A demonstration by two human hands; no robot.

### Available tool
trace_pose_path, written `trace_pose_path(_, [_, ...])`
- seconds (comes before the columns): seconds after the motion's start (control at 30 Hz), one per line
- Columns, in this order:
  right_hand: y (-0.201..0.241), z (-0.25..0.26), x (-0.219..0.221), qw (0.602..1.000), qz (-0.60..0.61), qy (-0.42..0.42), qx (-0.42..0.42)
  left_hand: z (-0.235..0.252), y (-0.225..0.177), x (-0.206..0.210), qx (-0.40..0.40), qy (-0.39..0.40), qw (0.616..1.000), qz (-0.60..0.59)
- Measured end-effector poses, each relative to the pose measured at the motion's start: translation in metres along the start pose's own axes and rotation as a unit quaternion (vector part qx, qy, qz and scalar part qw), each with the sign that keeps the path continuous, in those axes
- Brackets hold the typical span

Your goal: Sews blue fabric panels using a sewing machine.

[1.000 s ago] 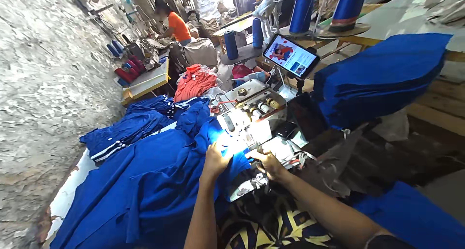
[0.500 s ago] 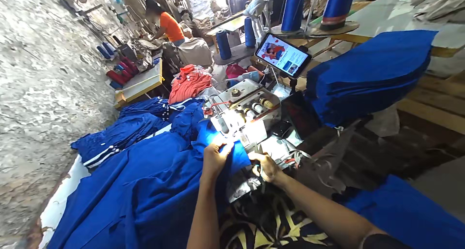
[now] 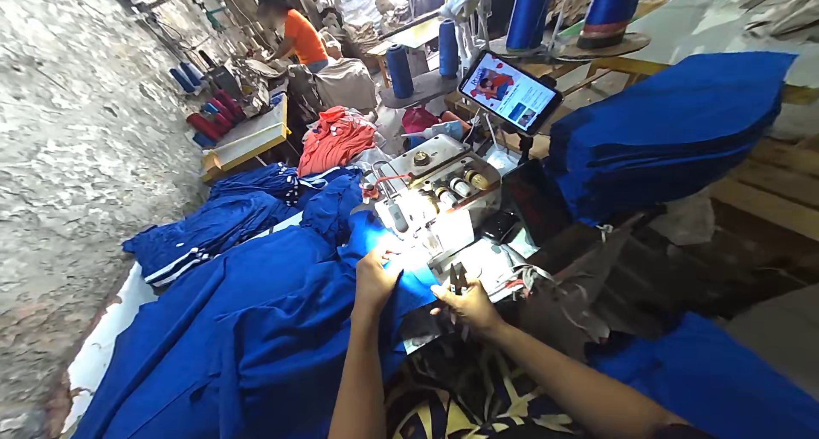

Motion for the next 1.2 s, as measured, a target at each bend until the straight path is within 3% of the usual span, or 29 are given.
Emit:
trace_pose_path(0.13, [-0.009, 0.001, 0.0, 1.0, 0.011, -0.008, 0.026, -0.005, -0.011, 0.007, 0.081, -0.011, 0.995, 0.058])
trace_pose_path(0.27, [-0.003, -0.002, -0.001, 1.0, -0.007, -0.006, -0.02, -0.008, -0.022, 0.01, 0.103, -0.019, 0.991, 0.081])
trace_pose_path(0.4, [0.018, -0.001, 0.002, 0.994, -0.02, -0.009, -0.11, 0.005, -0.017, 0.011, 0.024, -0.073, 0.995, 0.06])
trace_pose_path(0.5, [0.025, 0.006, 0.007, 0.995, -0.015, 0.018, -0.093, 0.015, -0.009, 0.01, -0.024, -0.049, 0.998, 0.033])
trace_pose_path(0.67, [0.035, 0.033, 0.02, 0.997, -0.048, -0.025, -0.052, 0.039, 0.01, 0.007, -0.074, -0.063, 0.993, 0.068])
trace_pose_path(0.8, [0.033, 0.052, 0.02, 0.992, -0.113, -0.061, -0.012, 0.06, 0.035, 0.005, -0.044, -0.093, 0.992, 0.072])
trace_pose_path(0.9, [0.03, 0.049, 0.016, 0.976, -0.18, -0.081, -0.089, 0.071, 0.047, -0.001, -0.092, -0.102, 0.987, 0.079])
trace_pose_path(1.0, [0.029, 0.035, 0.009, 0.949, -0.263, -0.091, -0.151, 0.071, 0.059, -0.012, -0.171, -0.147, 0.973, 0.054])
trace_pose_path(1.07, [0.028, 0.027, 0.002, 0.935, -0.319, -0.067, -0.141, 0.063, 0.069, -0.025, -0.218, -0.213, 0.952, -0.014])
trace_pose_path(1.2, [0.047, 0.008, 0.004, 0.892, -0.445, 0.014, -0.076, 0.035, 0.066, -0.05, -0.209, -0.393, 0.888, -0.117])
Point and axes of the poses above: each hand's wrist, its own z-axis towards the middle knuckle, its own x-axis out of the palm, y = z × x, the point moved 5 cm from there along z, towards the middle knuckle, and after that the axes turned 1 degree about -x, right-handed, at the moved point
